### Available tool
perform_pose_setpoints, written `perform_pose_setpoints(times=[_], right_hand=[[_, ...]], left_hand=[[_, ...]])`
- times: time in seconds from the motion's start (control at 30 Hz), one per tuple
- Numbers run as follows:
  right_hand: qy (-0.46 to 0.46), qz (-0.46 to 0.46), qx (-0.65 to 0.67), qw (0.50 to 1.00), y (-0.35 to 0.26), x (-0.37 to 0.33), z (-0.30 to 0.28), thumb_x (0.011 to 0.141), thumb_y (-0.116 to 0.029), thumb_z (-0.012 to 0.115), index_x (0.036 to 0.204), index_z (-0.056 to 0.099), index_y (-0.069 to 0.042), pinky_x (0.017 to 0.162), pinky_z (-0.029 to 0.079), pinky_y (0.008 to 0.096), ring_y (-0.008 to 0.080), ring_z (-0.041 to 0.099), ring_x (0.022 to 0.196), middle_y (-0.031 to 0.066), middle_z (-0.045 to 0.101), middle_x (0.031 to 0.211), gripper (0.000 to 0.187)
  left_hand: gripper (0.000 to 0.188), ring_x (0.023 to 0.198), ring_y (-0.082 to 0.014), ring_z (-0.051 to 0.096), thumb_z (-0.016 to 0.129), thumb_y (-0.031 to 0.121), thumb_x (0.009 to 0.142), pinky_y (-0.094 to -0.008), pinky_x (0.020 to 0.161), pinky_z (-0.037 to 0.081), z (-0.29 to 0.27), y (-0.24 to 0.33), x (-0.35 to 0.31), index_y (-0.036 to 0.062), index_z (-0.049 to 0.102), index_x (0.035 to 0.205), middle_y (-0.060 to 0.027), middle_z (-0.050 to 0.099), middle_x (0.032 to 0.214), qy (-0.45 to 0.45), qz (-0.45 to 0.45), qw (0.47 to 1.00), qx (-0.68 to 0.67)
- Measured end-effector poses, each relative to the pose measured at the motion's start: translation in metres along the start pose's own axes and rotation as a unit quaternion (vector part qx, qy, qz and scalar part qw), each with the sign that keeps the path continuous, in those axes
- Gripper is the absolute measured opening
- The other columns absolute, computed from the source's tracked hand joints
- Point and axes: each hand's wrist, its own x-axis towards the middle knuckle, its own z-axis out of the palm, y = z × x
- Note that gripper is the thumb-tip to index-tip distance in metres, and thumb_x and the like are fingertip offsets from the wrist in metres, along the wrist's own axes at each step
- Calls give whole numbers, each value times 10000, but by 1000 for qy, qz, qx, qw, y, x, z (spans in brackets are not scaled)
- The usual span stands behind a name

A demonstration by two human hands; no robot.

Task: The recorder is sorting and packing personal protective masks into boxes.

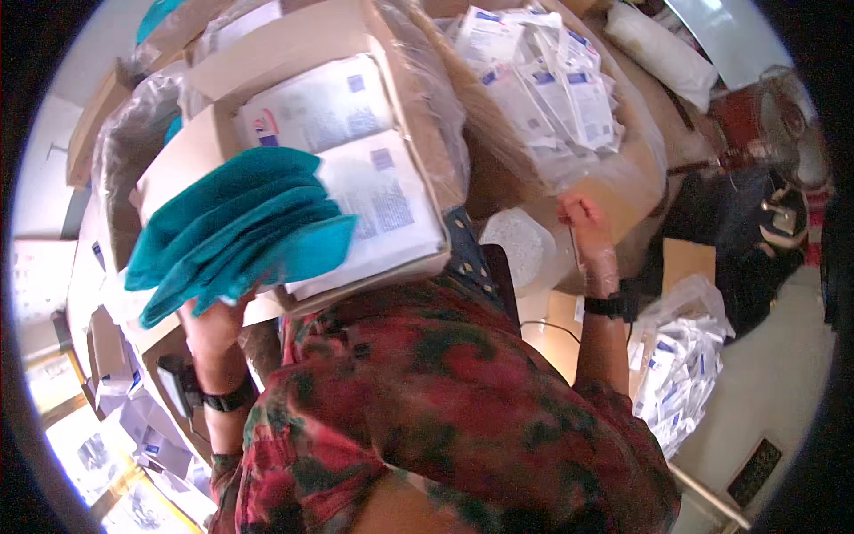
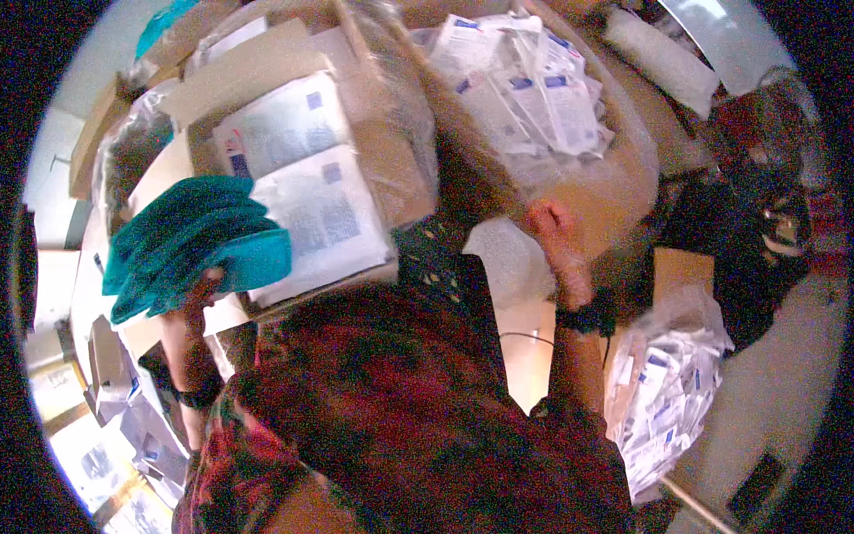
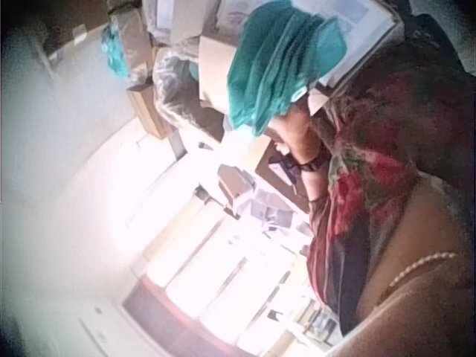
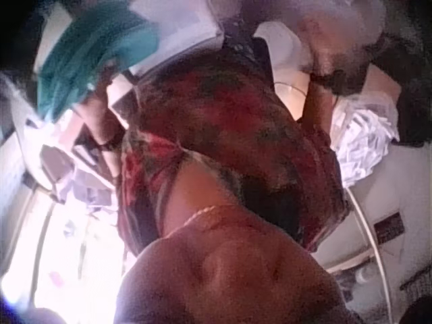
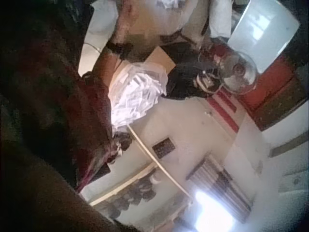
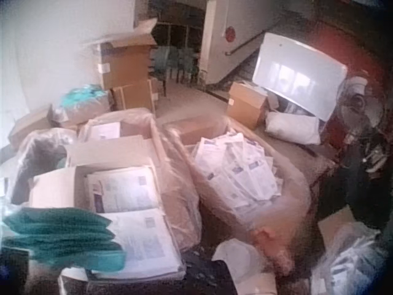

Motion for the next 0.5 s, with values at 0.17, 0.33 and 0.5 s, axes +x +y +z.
perform_pose_setpoints(times=[0.17, 0.33, 0.5], right_hand=[[-167, -300, 120, 931, -182, -41, 35, 795, -262, 713, 1195, 579, -24, 925, 421, 326, 209, 556, 1043, 122, 595, 1125, 485], [-246, -570, -7, 784, -287, -68, 77, 665, -352, 825, 1350, 459, -47, 1070, 319, 416, 336, 400, 1289, 174, 428, 1370, 834], [-188, -702, -58, 685, -314, -73, 93, 776, -166, 728, 1221, 551, -23, 1014, 378, 410, 342, 474, 1213, 183, 487, 1286, 500]], left_hand=[[415, 1032, -240, 603, 724, 110, 756, -376, 907, 471, 16, 6, -5, 23, 604, 1144, -139, 643, 1116, 12, 147, 988, 55], [514, 924, -342, 637, 729, 157, 688, -362, 804, 498, 12, 48, 12, 14, 586, 1161, -183, 639, 1038, -88, 137, 986, 27], [472, 1048, -277, 610, 721, 115, 748, -354, 897, 472, 15, 66, 16, 32, 578, 1191, -150, 611, 1158, -38, 98, 991, -80]])
